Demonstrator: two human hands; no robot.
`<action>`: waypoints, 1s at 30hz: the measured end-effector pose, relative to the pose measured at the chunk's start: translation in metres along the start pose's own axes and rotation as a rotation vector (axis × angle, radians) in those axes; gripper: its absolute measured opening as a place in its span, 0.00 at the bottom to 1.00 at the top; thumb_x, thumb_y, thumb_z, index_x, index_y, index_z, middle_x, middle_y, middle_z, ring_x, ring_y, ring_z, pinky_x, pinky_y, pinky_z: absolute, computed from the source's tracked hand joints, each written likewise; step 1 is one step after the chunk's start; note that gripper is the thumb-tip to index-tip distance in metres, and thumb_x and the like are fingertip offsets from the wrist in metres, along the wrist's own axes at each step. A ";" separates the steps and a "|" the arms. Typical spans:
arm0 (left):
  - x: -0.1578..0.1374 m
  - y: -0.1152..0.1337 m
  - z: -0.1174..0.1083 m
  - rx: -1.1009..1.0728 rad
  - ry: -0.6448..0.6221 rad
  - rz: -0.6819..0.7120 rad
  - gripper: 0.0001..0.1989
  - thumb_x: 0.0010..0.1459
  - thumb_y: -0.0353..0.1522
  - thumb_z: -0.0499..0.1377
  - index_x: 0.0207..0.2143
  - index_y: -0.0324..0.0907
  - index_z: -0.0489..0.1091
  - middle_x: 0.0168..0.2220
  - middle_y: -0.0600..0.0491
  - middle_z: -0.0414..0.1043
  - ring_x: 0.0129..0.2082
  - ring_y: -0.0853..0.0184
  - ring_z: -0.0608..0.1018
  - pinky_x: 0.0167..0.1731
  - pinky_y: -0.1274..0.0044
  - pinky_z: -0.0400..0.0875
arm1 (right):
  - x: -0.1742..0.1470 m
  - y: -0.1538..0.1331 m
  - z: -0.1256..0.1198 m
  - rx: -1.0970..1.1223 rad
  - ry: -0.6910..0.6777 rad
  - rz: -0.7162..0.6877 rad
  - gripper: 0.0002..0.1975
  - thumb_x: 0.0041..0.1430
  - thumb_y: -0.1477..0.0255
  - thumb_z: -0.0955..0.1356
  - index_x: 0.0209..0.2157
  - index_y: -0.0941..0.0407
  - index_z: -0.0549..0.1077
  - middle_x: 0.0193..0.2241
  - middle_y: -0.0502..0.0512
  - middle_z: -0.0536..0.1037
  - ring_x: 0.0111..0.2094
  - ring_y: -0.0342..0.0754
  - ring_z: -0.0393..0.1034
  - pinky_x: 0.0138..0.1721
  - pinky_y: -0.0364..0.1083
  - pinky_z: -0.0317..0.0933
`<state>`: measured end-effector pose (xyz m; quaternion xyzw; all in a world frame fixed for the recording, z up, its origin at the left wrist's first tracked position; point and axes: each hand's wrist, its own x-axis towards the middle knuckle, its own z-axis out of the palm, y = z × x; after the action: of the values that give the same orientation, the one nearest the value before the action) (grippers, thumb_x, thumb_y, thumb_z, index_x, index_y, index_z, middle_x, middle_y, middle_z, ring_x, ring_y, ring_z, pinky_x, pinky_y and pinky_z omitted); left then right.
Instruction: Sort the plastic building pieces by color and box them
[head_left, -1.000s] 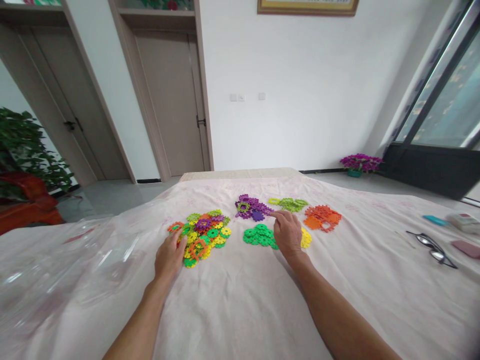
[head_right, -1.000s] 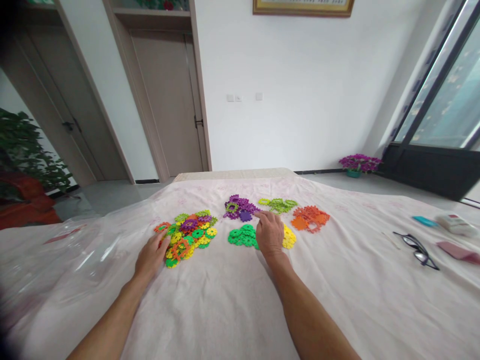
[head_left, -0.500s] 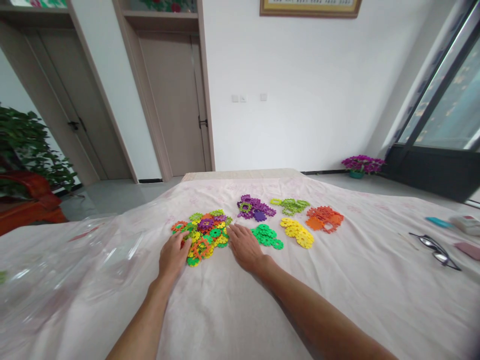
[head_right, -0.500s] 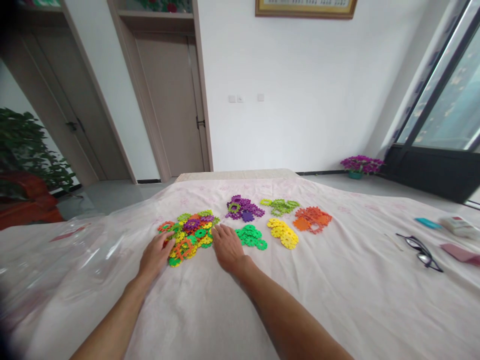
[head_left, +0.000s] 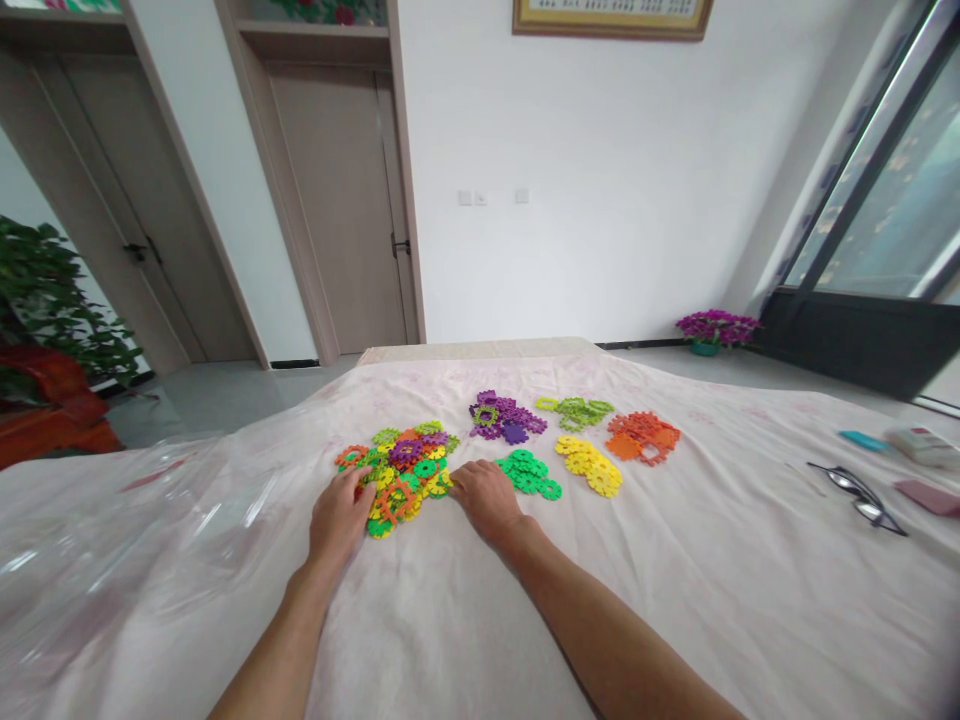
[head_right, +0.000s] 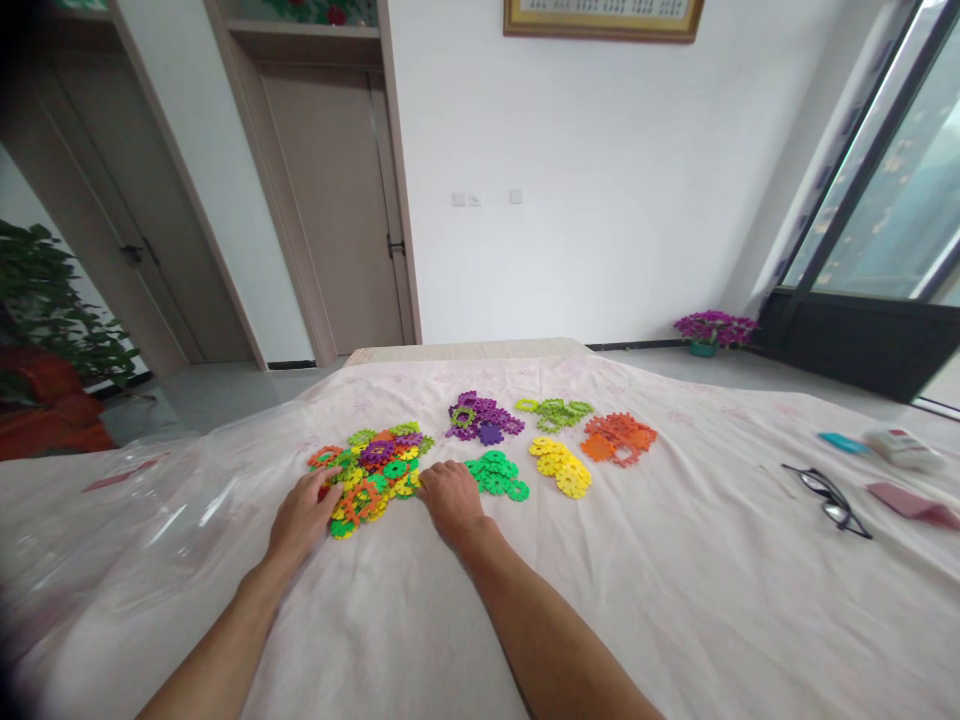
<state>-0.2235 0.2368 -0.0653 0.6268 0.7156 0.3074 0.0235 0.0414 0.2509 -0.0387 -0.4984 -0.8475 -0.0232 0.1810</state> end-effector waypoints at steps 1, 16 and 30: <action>0.000 0.000 0.000 -0.002 -0.004 -0.002 0.22 0.63 0.39 0.49 0.55 0.43 0.72 0.58 0.46 0.69 0.59 0.60 0.71 0.59 0.70 0.62 | 0.000 0.001 -0.001 0.022 0.003 -0.004 0.11 0.67 0.63 0.66 0.36 0.53 0.77 0.37 0.53 0.80 0.41 0.48 0.70 0.42 0.44 0.54; 0.000 0.000 0.000 0.004 -0.011 0.002 0.22 0.64 0.40 0.49 0.54 0.44 0.72 0.57 0.46 0.70 0.58 0.59 0.72 0.58 0.69 0.64 | -0.007 0.025 -0.008 0.162 0.214 0.147 0.07 0.65 0.68 0.68 0.36 0.54 0.78 0.35 0.51 0.81 0.39 0.47 0.72 0.41 0.43 0.56; 0.000 0.000 -0.001 -0.001 -0.018 -0.001 0.22 0.64 0.40 0.49 0.55 0.43 0.71 0.58 0.46 0.69 0.57 0.59 0.72 0.57 0.69 0.64 | -0.004 0.057 -0.010 0.283 0.470 0.297 0.14 0.68 0.66 0.62 0.42 0.53 0.79 0.41 0.55 0.81 0.43 0.49 0.72 0.48 0.46 0.59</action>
<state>-0.2238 0.2366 -0.0646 0.6291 0.7155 0.3021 0.0307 0.0952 0.2737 -0.0384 -0.5675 -0.6952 0.0068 0.4411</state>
